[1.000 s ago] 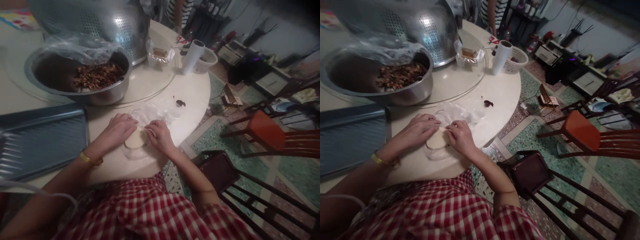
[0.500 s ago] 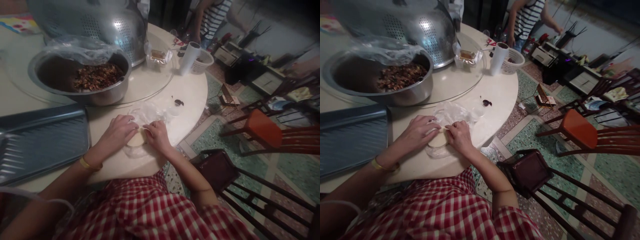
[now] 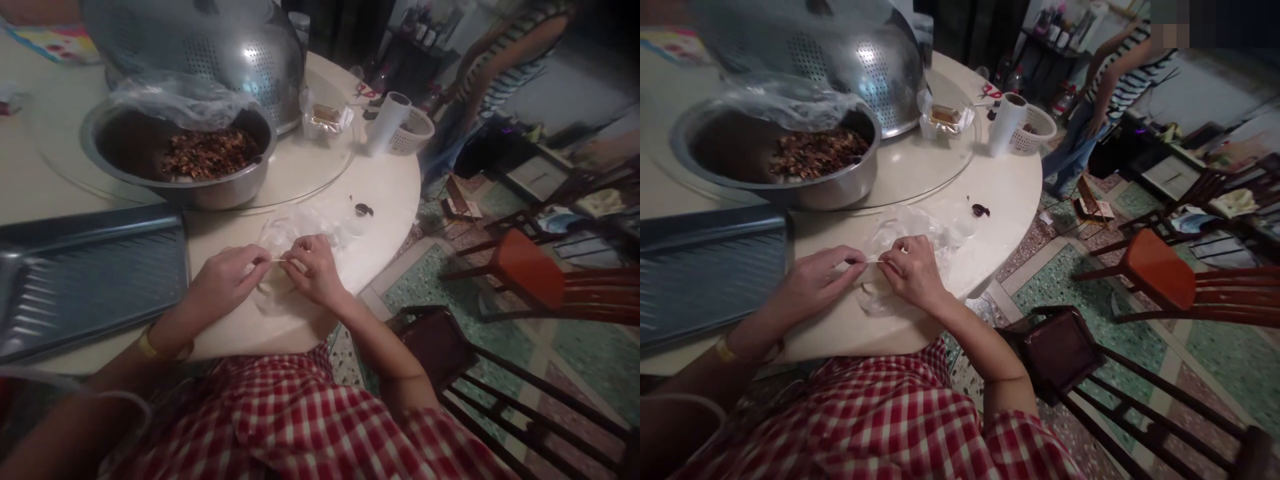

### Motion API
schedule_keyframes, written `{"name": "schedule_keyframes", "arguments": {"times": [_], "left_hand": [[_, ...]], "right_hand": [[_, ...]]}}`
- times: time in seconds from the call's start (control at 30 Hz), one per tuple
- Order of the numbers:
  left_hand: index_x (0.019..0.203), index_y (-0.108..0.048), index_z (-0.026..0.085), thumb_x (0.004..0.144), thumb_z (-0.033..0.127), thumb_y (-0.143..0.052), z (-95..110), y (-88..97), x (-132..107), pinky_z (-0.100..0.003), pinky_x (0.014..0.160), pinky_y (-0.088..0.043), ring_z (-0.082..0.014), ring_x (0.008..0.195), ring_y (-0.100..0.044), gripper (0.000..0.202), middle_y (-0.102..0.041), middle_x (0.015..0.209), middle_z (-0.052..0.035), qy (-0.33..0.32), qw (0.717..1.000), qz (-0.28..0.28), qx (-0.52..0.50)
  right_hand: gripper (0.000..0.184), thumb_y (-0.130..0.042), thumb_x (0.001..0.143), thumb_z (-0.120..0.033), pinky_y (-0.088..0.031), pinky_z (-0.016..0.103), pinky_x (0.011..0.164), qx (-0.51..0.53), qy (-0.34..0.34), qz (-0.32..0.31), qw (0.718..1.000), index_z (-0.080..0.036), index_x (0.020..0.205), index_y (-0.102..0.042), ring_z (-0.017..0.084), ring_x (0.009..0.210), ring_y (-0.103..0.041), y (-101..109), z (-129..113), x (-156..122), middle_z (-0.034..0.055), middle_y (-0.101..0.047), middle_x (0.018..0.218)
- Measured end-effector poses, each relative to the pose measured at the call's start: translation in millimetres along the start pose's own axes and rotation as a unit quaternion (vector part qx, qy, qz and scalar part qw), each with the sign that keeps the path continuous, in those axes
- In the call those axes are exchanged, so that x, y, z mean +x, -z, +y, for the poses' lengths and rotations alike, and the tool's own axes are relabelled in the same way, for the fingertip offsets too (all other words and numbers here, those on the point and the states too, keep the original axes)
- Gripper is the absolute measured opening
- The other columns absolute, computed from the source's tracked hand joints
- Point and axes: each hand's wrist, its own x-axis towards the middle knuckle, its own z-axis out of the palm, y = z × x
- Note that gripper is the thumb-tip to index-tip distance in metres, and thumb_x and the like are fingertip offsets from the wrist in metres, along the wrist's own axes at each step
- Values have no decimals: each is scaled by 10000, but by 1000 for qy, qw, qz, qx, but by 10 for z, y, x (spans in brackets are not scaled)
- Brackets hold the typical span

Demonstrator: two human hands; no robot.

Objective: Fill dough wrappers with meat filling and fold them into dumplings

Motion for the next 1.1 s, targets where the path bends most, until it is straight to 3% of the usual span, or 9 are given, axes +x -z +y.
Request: {"name": "schedule_keyframes", "arguments": {"times": [0.1,0.17,0.27,0.37,0.47,0.57,0.77,0.93,1.1], "left_hand": [[940,-675,215,867,391,-579,42,73,-39,-286,742,-451,-185,774,-631,213,-705,861,-26,70,992,45,-98],[990,-687,217,844,423,-618,47,102,-8,-277,716,-461,-171,730,-619,262,-691,796,-16,131,959,79,-238],[1023,-687,188,862,538,-553,73,123,83,-315,808,-501,-195,828,-648,408,-705,843,-53,190,817,98,-536],[1096,-662,130,902,625,-394,161,125,114,-381,939,-497,-255,1056,-640,595,-711,1023,-120,228,660,27,-715],[1175,-611,110,972,575,-234,263,127,50,-409,965,-502,-264,1146,-612,632,-706,1088,-120,276,582,19,-765],[1269,-549,159,1010,509,-204,308,160,-18,-421,962,-507,-246,1219,-571,555,-690,1184,-64,289,573,82,-763],[1359,-470,169,1000,526,-163,242,240,21,-451,948,-529,-278,1294,-524,592,-601,1358,-86,286,640,66,-710],[1264,-566,187,975,438,-383,204,260,73,-412,992,-534,-237,1251,-571,424,-640,1312,-69,323,557,71,-762],[1211,-622,177,938,270,-486,182,387,91,-378,1004,-533,-221,1159,-638,319,-698,1210,-74,362,545,62,-754]], "right_hand": [[139,-603,904,-282,-407,378,879,49,3,21,999,-201,852,-703,191,905,-540,121,-142,99,57,-643,902],[95,-633,885,-265,-424,363,885,97,4,20,995,-208,839,-694,177,908,-559,213,-241,181,38,-647,885],[43,-675,853,-262,-442,346,898,150,8,-21,988,-230,826,-683,164,932,-570,344,-389,351,11,-657,905],[102,-672,851,-267,-432,350,902,128,10,-76,989,-212,764,-679,167,914,-556,420,-524,589,11,-646,860],[152,-662,846,-246,-407,374,916,50,-19,-141,989,-189,705,-667,170,863,-533,419,-606,836,18,-624,806],[138,-682,822,-248,-411,387,898,-2,-55,-185,981,-188,699,-668,187,865,-518,370,-613,993,29,-616,806],[151,-660,842,-244,-468,374,848,35,-68,-199,977,-182,705,-677,152,773,-558,265,-461,1013,20,-635,788],[106,-623,856,-220,-501,275,668,139,-90,-179,970,-169,791,-689,129,766,-618,214,-376,979,48,-702,933],[125,-617,861,-251,-499,285,701,121,-82,-139,979,-182,807,-706,139,784,-641,286,-395,1078,35,-718,896]]}}
